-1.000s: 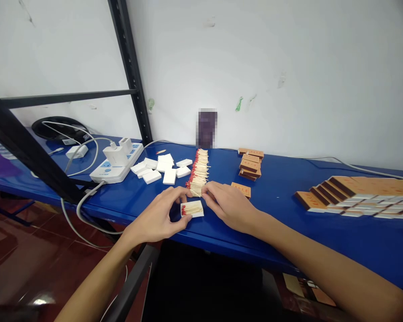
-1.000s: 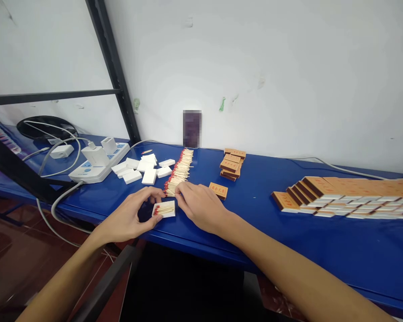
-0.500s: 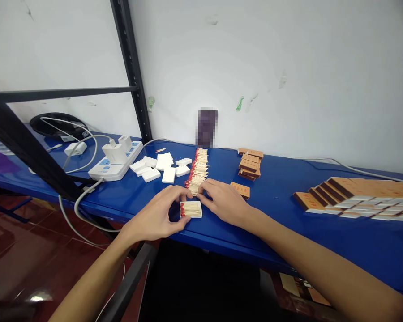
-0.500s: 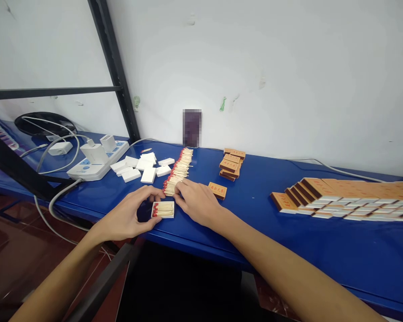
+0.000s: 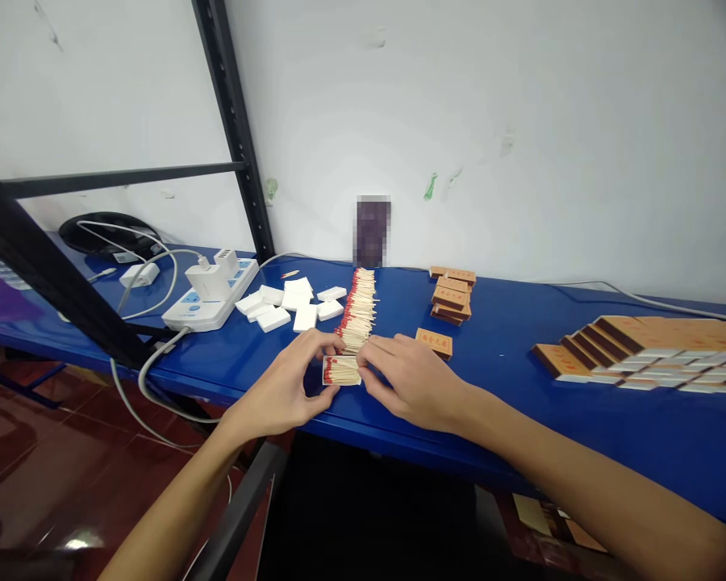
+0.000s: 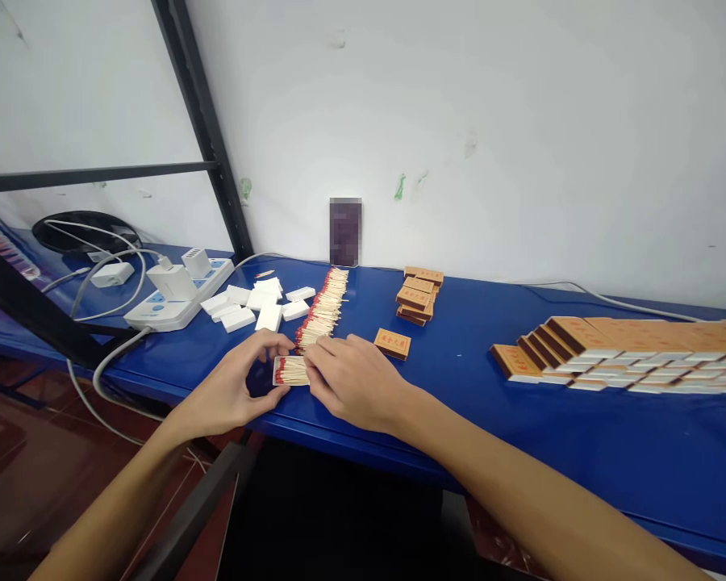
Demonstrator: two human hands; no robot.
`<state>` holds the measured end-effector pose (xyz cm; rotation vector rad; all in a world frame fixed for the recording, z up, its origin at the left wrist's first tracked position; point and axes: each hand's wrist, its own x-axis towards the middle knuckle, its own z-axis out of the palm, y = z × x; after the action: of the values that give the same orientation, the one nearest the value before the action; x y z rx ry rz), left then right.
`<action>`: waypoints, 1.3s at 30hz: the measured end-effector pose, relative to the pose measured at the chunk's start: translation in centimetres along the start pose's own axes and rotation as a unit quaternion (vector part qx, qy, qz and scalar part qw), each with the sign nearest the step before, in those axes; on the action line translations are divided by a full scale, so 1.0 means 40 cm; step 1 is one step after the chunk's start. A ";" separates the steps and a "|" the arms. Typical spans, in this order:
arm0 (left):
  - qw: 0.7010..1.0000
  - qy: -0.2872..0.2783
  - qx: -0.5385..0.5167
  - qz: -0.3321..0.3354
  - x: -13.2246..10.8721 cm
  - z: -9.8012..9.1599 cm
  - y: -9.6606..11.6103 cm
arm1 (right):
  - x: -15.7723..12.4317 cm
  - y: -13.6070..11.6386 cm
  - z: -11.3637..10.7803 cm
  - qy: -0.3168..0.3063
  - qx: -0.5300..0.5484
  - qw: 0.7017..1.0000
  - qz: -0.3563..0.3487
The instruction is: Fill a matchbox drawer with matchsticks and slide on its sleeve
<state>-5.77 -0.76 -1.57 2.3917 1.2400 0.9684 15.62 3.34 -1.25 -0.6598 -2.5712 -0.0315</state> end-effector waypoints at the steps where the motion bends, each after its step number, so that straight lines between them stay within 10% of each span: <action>1: 1.000 -0.002 -0.001 -0.002 0.000 0.000 0.001 | 0.001 -0.001 0.001 -0.008 -0.004 1.000 -0.003; 23: 0.998 -0.057 0.022 -0.029 -0.004 -0.006 0.006 | 0.012 0.060 0.036 -0.061 0.046 0.986 0.149; 39: 0.999 -0.017 0.019 -0.030 0.000 0.001 0.000 | 0.001 0.027 0.009 -0.049 0.097 0.992 0.067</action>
<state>-5.75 -0.75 -1.61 2.3754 1.3215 0.8899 15.91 4.37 -1.65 -0.7729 -2.5736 0.2983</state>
